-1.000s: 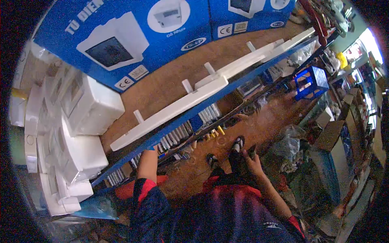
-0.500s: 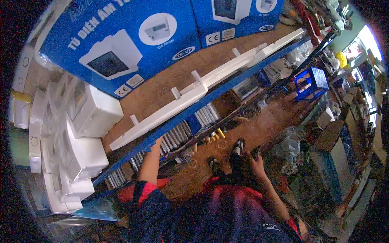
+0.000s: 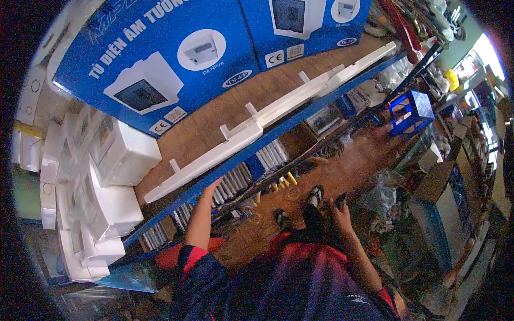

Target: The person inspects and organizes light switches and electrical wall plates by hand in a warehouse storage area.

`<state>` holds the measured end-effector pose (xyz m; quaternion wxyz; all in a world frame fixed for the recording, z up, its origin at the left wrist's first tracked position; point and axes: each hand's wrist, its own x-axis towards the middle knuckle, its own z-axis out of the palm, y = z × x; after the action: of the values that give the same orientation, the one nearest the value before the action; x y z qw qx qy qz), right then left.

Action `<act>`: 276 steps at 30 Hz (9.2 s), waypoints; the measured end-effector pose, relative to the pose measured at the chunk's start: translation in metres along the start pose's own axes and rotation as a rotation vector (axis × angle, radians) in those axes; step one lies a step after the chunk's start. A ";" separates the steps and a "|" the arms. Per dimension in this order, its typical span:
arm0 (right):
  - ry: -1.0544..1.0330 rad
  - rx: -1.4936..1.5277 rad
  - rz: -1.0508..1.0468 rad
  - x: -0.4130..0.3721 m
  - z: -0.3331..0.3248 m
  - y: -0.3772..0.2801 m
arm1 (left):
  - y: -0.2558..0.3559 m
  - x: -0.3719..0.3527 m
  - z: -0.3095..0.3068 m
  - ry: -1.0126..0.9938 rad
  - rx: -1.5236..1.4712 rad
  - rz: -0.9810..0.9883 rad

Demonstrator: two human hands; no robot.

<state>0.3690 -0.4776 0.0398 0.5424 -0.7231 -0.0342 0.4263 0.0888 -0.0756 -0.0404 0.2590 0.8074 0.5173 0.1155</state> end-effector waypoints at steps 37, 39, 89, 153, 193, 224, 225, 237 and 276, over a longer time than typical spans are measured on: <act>-0.115 0.034 -0.267 0.025 -0.010 0.064 | -0.015 -0.008 -0.050 -0.038 0.105 -0.153; -0.098 -0.049 -0.207 0.018 0.005 0.045 | -0.017 -0.007 -0.065 -0.001 -0.060 -0.235; -0.162 -0.546 -1.165 -0.070 0.187 -0.123 | 0.187 -0.296 -0.109 -0.170 -1.035 -0.134; -0.349 -0.199 -0.756 -0.125 0.099 -0.074 | 0.184 -0.282 -0.094 -0.034 -2.294 -0.284; -0.667 0.135 -0.666 -0.158 0.140 -0.076 | 0.210 -0.282 -0.108 0.082 -1.731 -0.249; -0.582 -0.077 -0.577 -0.131 0.136 -0.047 | 0.204 -0.273 -0.053 0.350 -1.886 -0.505; -0.605 -0.084 -0.536 -0.129 0.134 -0.047 | 0.201 -0.274 -0.051 0.338 -1.895 -0.481; -0.692 -0.228 -0.516 -0.115 0.111 -0.073 | 0.202 -0.277 -0.058 0.248 -1.930 -0.401; -0.262 -0.078 -0.258 -0.153 0.112 -0.100 | 0.203 -0.285 -0.107 -0.126 -1.763 -0.006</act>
<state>0.2399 -0.4299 0.2046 0.5551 -0.6714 -0.2136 0.4422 0.0732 -0.3659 0.1819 0.8156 0.3177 0.2269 0.4272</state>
